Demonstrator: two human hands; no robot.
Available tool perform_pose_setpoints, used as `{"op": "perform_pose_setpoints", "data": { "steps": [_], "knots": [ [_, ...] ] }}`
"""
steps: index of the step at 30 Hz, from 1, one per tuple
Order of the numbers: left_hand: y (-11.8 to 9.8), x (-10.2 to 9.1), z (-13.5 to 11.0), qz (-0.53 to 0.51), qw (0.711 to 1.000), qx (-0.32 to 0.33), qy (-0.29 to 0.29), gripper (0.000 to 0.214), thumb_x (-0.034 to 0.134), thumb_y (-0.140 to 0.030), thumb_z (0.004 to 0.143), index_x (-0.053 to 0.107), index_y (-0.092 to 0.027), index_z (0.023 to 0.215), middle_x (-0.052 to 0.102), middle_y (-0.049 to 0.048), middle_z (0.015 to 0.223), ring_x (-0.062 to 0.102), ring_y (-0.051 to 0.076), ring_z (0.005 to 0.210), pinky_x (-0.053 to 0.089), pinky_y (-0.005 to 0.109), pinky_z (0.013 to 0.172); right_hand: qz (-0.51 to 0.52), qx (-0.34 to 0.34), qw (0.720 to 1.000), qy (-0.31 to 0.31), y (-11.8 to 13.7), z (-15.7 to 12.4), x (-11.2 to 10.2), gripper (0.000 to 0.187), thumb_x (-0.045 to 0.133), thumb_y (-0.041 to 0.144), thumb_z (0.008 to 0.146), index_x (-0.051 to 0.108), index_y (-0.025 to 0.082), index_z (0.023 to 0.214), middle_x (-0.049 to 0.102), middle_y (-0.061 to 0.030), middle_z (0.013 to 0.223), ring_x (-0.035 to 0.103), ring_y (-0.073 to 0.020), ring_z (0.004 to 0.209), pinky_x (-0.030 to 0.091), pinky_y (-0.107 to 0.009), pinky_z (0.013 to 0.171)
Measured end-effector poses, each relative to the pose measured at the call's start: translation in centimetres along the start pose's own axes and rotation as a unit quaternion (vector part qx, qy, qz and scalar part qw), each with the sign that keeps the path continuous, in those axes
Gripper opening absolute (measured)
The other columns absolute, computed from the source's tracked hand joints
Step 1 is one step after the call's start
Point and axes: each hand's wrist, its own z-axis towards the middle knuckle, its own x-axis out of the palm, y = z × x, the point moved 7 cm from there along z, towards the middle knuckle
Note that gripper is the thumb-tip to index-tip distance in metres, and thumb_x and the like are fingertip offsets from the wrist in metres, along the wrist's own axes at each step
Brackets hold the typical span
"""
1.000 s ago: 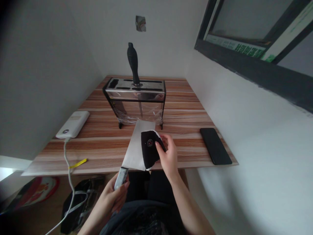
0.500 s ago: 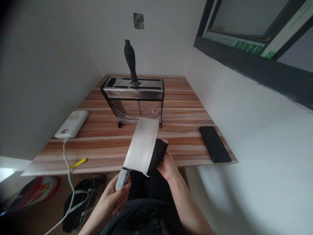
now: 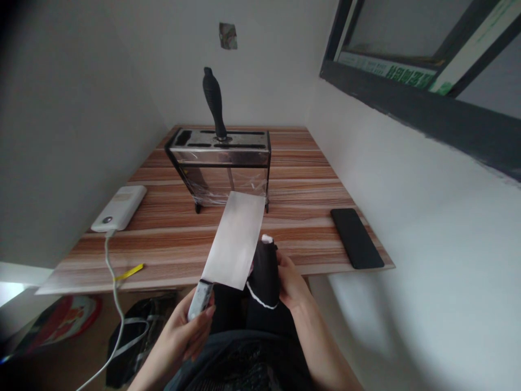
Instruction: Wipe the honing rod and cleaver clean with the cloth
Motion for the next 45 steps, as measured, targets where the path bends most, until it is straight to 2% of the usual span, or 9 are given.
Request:
{"op": "perform_pose_setpoints", "data": {
  "steps": [3,6,11,13,16,20,33,39,45],
  "knots": [
    [-0.2,-0.7,0.0,0.023,1.000,0.015,-0.012,0.035,0.066,-0.049,0.077,0.045,-0.021,0.081,0.032,-0.0140,0.041,0.020,0.002,0.029,0.023,0.012,0.030,0.005,-0.023,1.000,-0.009,2.1,-0.6,-1.1,0.036,0.084,0.039,0.059,0.067,0.019,0.083,0.065,0.0023,0.066,0.060,-0.0126,0.056,0.049,-0.024,0.054],
    [-0.2,-1.5,-0.1,0.052,0.998,0.017,-0.025,0.035,0.065,-0.049,0.077,0.046,-0.020,0.082,0.033,-0.0135,0.043,0.021,0.002,0.030,0.023,0.012,0.031,-0.049,-0.158,0.981,-0.106,6.7,-1.5,-3.2,0.039,0.088,0.034,0.052,0.065,0.021,0.081,0.068,0.0026,0.073,0.063,-0.0147,0.068,0.052,-0.027,0.066],
    [0.1,-1.4,-0.2,0.081,0.997,0.003,-0.013,0.035,0.064,-0.049,0.078,0.046,-0.019,0.085,0.033,-0.0130,0.044,0.022,0.002,0.030,0.023,0.013,0.032,-0.307,-0.434,0.812,-0.240,13.4,-4.6,-1.7,0.030,0.070,0.027,0.076,0.059,0.022,0.104,0.068,-0.0053,0.098,0.063,-0.0242,0.098,0.050,-0.041,0.087],
    [0.2,-1.1,-0.3,0.082,0.997,-0.001,-0.003,0.035,0.064,-0.049,0.078,0.046,-0.019,0.084,0.034,-0.0129,0.044,0.022,0.002,0.030,0.024,0.013,0.032,-0.440,-0.487,0.734,-0.174,13.6,-4.5,1.4,0.038,0.060,0.017,0.082,0.054,0.023,0.119,0.066,-0.0086,0.112,0.059,-0.0266,0.113,0.047,-0.046,0.096],
    [0.2,-0.9,-0.3,0.088,0.996,-0.003,0.000,0.037,0.065,-0.050,0.077,0.046,-0.019,0.083,0.036,-0.0120,0.046,0.025,0.002,0.030,0.025,0.013,0.031,-0.610,-0.466,0.639,0.047,10.5,-3.1,6.0,0.063,0.042,0.000,0.082,0.038,0.025,0.139,0.057,-0.0063,0.133,0.046,-0.0220,0.131,0.035,-0.049,0.111],
    [0.2,-1.2,-0.3,0.092,0.996,-0.003,-0.002,0.036,0.065,-0.049,0.078,0.045,-0.019,0.083,0.037,-0.0118,0.048,0.026,0.001,0.030,0.025,0.012,0.030,-0.698,-0.427,0.552,0.164,7.5,-2.7,7.5,0.073,0.040,-0.006,0.077,0.033,0.022,0.144,0.046,-0.0058,0.144,0.033,-0.0195,0.139,0.027,-0.050,0.116],
    [-0.3,-1.1,0.2,0.078,0.997,0.006,-0.006,0.034,0.066,-0.046,0.078,0.047,-0.019,0.085,0.040,-0.0109,0.049,0.026,0.001,0.030,0.025,0.013,0.031,-0.741,-0.379,0.490,0.258,4.2,-4.0,8.6,0.066,0.058,0.017,0.084,0.031,0.016,0.145,0.031,-0.0090,0.152,0.021,-0.0229,0.143,0.012,-0.053,0.119],
    [-0.2,-1.4,0.4,0.087,0.996,-0.004,0.002,0.049,0.066,-0.047,0.078,0.048,-0.017,0.112,0.041,-0.0109,0.045,0.028,0.004,0.030,0.026,0.014,0.031,-0.727,-0.374,0.482,0.315,3.2,-4.5,8.7,0.065,0.057,0.025,0.086,0.031,0.018,0.145,0.030,-0.0050,0.153,0.018,-0.0220,0.144,0.005,-0.053,0.119],
    [0.0,-1.8,0.8,0.128,0.992,-0.001,0.022,0.038,0.065,-0.049,0.078,0.049,-0.018,0.091,0.042,-0.0096,0.050,0.029,0.003,0.030,0.024,0.014,0.030,-0.738,-0.382,0.475,0.289,4.8,-2.9,8.4,0.068,0.060,0.018,0.083,0.033,0.023,0.144,0.031,-0.0022,0.153,0.017,-0.0236,0.144,0.016,-0.055,0.117]
  ]
}}
